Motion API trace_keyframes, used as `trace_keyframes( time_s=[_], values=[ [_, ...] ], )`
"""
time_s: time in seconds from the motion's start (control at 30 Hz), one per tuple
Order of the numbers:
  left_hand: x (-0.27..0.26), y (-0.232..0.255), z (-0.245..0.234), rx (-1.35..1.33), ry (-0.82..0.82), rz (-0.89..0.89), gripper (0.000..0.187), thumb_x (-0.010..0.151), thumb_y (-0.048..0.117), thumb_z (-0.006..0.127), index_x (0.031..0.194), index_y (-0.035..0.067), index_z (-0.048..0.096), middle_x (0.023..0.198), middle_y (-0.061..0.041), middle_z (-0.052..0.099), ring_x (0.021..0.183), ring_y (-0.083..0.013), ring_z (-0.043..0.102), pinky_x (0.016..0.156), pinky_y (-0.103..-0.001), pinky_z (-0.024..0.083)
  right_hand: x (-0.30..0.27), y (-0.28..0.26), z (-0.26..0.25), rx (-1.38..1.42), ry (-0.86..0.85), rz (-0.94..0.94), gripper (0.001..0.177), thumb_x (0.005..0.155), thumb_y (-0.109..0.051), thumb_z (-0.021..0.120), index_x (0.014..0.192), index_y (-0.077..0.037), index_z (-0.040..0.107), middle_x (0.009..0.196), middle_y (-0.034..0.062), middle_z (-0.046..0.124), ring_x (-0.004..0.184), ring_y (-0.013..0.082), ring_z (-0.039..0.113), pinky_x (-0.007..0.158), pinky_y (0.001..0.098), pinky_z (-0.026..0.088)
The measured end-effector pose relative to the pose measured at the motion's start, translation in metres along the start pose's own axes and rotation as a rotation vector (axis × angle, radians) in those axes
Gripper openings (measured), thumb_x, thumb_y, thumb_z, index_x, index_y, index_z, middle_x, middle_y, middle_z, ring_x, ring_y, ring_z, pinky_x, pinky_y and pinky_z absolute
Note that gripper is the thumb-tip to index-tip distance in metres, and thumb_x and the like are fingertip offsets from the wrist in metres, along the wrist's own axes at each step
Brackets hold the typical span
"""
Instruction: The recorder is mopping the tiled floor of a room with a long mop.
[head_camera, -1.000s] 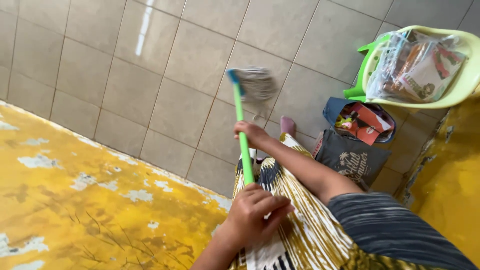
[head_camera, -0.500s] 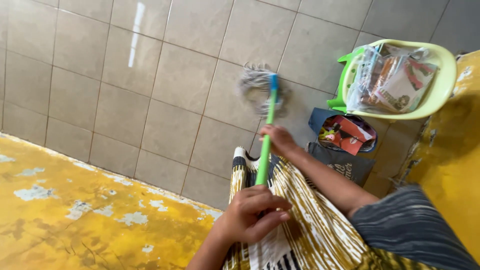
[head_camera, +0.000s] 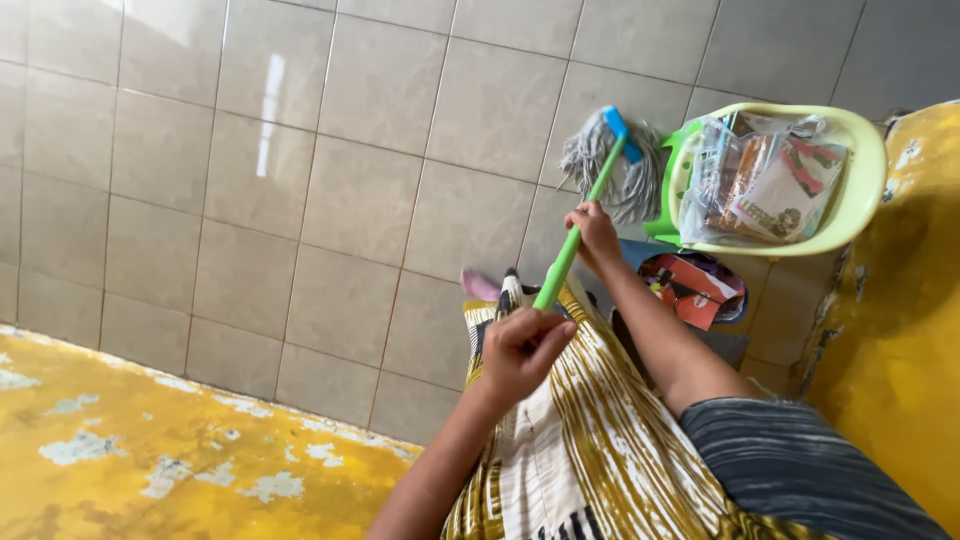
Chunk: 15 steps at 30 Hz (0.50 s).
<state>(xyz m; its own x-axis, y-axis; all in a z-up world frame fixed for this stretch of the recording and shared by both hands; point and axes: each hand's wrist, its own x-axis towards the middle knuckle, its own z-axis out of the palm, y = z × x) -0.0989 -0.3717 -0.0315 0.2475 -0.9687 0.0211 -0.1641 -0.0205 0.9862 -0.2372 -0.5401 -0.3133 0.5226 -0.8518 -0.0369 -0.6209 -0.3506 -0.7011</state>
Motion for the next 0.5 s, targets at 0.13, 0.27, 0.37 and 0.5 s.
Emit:
trace_keyframes(
  time_s=[0.13, 0.27, 0.37, 0.5],
  values=[
    [0.0, 0.032, -0.025, 0.072, 0.008, -0.065, 0.01, 0.09, 0.011, 0.08, 0.087, 0.003, 0.075, 0.069, -0.006, 0.066, 0.054, -0.0131, 0.056, 0.052, -0.028, 0.044, -0.008, -0.01, 0.025, 0.014, -0.01, -0.007, 0.008, 0.083, -0.01, 0.072, 0.09, -0.01, 0.068, 0.099, 0.0133, 0.065, 0.088, 0.0319, 0.066, 0.079, 0.0442, 0.055],
    [0.016, 0.089, -0.086, -0.035, -0.124, 0.005, 0.006, 0.092, 0.007, 0.076, 0.093, 0.002, 0.075, 0.074, -0.007, 0.069, 0.06, -0.0148, 0.06, 0.056, -0.029, 0.047, -0.027, -0.078, 0.025, 0.042, -0.128, -0.154, 0.007, 0.081, -0.011, 0.072, 0.087, -0.01, 0.068, 0.091, 0.0134, 0.063, 0.083, 0.0341, 0.065, 0.076, 0.0459, 0.055],
    [0.035, 0.107, -0.113, -0.034, -0.241, -0.032, 0.007, 0.091, 0.008, 0.077, 0.094, 0.002, 0.076, 0.073, -0.007, 0.067, 0.06, -0.0159, 0.061, 0.056, -0.03, 0.047, -0.029, -0.113, 0.027, 0.086, -0.274, -0.152, 0.007, 0.079, -0.01, 0.073, 0.084, -0.011, 0.068, 0.089, 0.0123, 0.062, 0.081, 0.034, 0.066, 0.072, 0.0469, 0.054],
    [0.064, 0.1, -0.131, -0.021, -0.285, 0.057, 0.01, 0.09, 0.008, 0.076, 0.097, 0.002, 0.075, 0.074, -0.007, 0.065, 0.064, -0.0183, 0.058, 0.06, -0.032, 0.046, 0.003, -0.106, 0.037, 0.07, -0.374, -0.162, 0.01, 0.081, -0.011, 0.075, 0.075, -0.015, 0.068, 0.085, 0.0068, 0.063, 0.075, 0.0289, 0.067, 0.074, 0.0431, 0.056]
  ],
)
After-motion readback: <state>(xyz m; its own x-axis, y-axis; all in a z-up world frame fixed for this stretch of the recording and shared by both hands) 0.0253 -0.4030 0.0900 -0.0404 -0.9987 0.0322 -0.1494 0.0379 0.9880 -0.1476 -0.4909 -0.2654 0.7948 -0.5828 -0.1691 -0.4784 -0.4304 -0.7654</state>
